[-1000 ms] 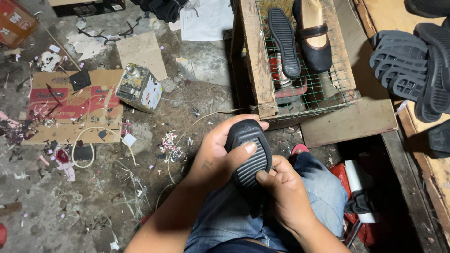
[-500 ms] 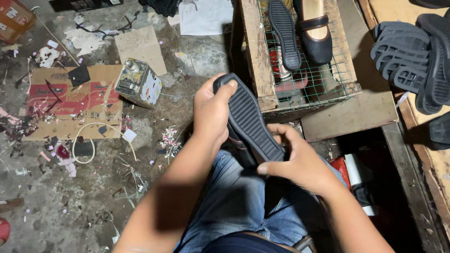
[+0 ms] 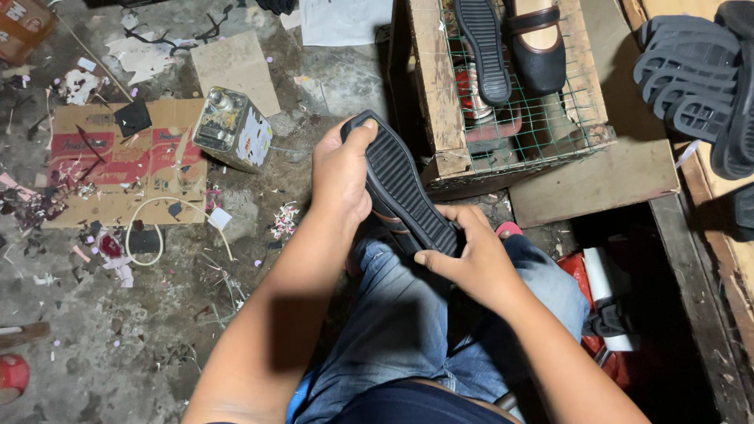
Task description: The person sits on the floor and trims the excess edge of a shoe sole with a knife, rotating the shoe to trim around it. They then press and fit the sole onto the shoe upper and continue trimming the joined edge by hand.
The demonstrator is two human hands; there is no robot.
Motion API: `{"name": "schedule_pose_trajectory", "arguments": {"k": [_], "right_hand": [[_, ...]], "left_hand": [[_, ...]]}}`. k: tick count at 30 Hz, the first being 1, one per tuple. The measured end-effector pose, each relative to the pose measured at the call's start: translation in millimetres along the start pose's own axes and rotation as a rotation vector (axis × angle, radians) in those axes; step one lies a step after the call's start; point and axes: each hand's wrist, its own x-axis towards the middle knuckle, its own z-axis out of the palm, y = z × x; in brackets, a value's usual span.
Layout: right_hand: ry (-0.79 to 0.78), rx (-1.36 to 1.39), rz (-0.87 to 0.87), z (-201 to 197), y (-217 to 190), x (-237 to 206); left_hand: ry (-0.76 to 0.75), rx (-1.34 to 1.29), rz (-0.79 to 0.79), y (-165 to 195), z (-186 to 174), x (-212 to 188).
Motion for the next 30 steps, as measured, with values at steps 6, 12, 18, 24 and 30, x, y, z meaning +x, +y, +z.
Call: {"name": "schedule_pose_trajectory", "arguments": {"k": [6,12,18,24,30], "right_hand": [[0.011,-0.014,-0.022,6,-2,0],[0.025,-0.051,-0.026,9,-3,-1],[0.037,-0.089,-0.013,10,-4,-1],[0.055,-0.091,-0.019,13,-4,-3],[0.044,-0.1,-0.142,11,-9,-7]], "left_hand": [[-0.015,-0.034,0.001,-1,-6,-1],[-0.023,-0.043,-0.079,-2,-11,-10],[-0.054,0.098,-0.098,2,-9,-25],[-0.073,0.285,-0.069,-4,-12,-39],[-0.055,0.316,0.162,-8,-15,-56]]}}
